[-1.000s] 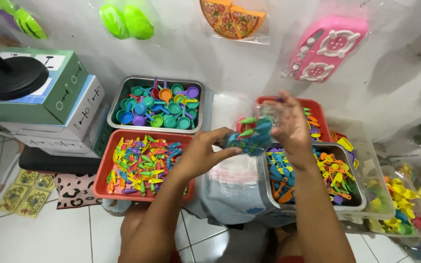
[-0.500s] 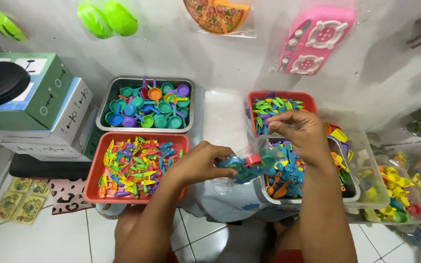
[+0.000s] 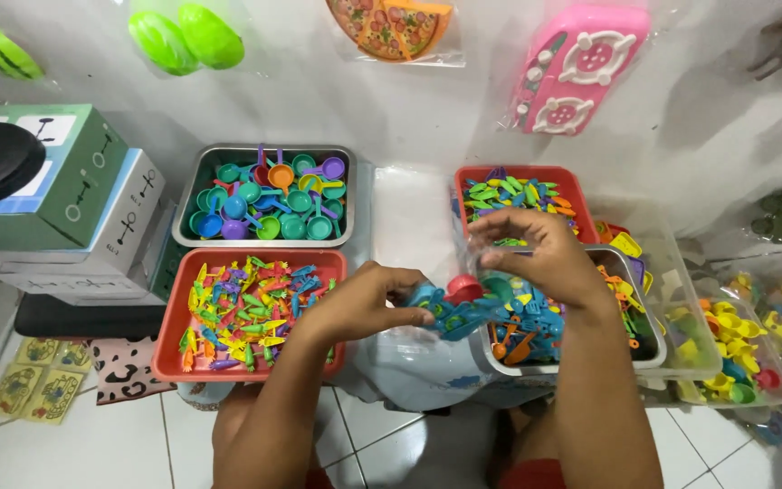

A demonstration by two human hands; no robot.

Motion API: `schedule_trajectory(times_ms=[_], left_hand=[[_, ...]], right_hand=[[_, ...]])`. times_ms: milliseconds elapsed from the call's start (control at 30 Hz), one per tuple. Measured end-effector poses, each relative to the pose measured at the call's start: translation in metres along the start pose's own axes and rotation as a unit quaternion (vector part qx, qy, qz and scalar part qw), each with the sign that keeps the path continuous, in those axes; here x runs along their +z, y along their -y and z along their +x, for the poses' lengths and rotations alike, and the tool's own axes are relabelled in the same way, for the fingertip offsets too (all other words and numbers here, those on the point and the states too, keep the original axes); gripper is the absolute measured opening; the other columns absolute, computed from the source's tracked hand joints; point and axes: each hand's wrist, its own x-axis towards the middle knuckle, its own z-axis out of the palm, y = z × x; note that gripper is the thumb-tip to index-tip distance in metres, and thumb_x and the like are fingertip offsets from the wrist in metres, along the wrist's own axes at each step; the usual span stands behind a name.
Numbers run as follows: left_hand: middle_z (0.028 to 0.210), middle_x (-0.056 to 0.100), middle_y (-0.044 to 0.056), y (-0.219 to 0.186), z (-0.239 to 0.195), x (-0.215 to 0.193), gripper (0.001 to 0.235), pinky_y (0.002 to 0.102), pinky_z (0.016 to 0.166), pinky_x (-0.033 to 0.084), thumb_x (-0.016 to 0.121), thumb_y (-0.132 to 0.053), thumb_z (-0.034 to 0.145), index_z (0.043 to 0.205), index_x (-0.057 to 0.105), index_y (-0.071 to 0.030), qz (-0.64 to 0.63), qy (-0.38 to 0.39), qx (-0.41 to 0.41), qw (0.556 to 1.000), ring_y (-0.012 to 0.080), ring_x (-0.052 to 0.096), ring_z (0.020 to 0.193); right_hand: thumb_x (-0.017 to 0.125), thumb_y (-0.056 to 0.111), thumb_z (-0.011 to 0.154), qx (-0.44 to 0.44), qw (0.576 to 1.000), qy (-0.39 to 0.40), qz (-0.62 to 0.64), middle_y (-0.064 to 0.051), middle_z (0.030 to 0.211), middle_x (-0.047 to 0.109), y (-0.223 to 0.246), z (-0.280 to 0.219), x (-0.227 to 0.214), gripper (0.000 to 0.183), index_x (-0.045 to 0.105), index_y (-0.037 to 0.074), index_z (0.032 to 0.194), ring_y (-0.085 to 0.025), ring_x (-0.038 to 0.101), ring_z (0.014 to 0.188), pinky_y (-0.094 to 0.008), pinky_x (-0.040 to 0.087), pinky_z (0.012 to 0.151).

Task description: The person sits on the floor and packs various colorful plastic toys, including spoons, forks, and a purple toy, into clear plastic bags. They select items from multiple red and gray bins and place them into the bags, occasionally adjusting the bags or items.

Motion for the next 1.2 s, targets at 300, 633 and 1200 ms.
schedule_trajectory(times_ms=[300,633,1200], left_hand=[[0.079,0.078,0.016,0.008,0.004,-0.001,0.02,0.042,0.08,0.061,0.081,-0.007,0.083,0.101,0.074,-0.003,-0.079,-0.165,0.095,0.978,0.0282,0.076,0.081],[0.076,0.077,0.011,0.019,0.016,0.014,0.021,0.037,0.078,0.062,0.086,-0.011,0.081,0.097,0.073,-0.005,-0.104,-0.251,0.119,0.955,0.0202,0.075,0.075],[0.079,0.075,0.005,0.013,0.017,0.014,0.007,0.025,0.075,0.057,0.082,-0.01,0.088,0.093,0.079,-0.006,-0.226,-0.505,0.142,0.82,0.006,0.064,0.076]], right_hand=[[0.091,0.033,0.061,0.025,0.985,-0.008,0.169,-0.023,0.131,0.065,-0.02,0.003,0.005,0.103,0.046,0.005,0.15,-0.032,0.069,0.109,-0.044,0.056,0.095],[0.082,0.023,0.09,-0.042,0.96,-0.225,0.163,-0.008,0.061,0.064,-0.038,0.014,0.08,0.028,0.06,0.006,0.097,-0.015,0.065,0.049,-0.025,0.056,0.043],[0.09,0.025,0.079,-0.091,0.986,-0.136,0.031,-0.004,0.071,0.071,-0.013,0.009,0.086,0.031,0.073,0.006,0.097,-0.008,0.063,0.069,-0.028,0.057,0.07]])
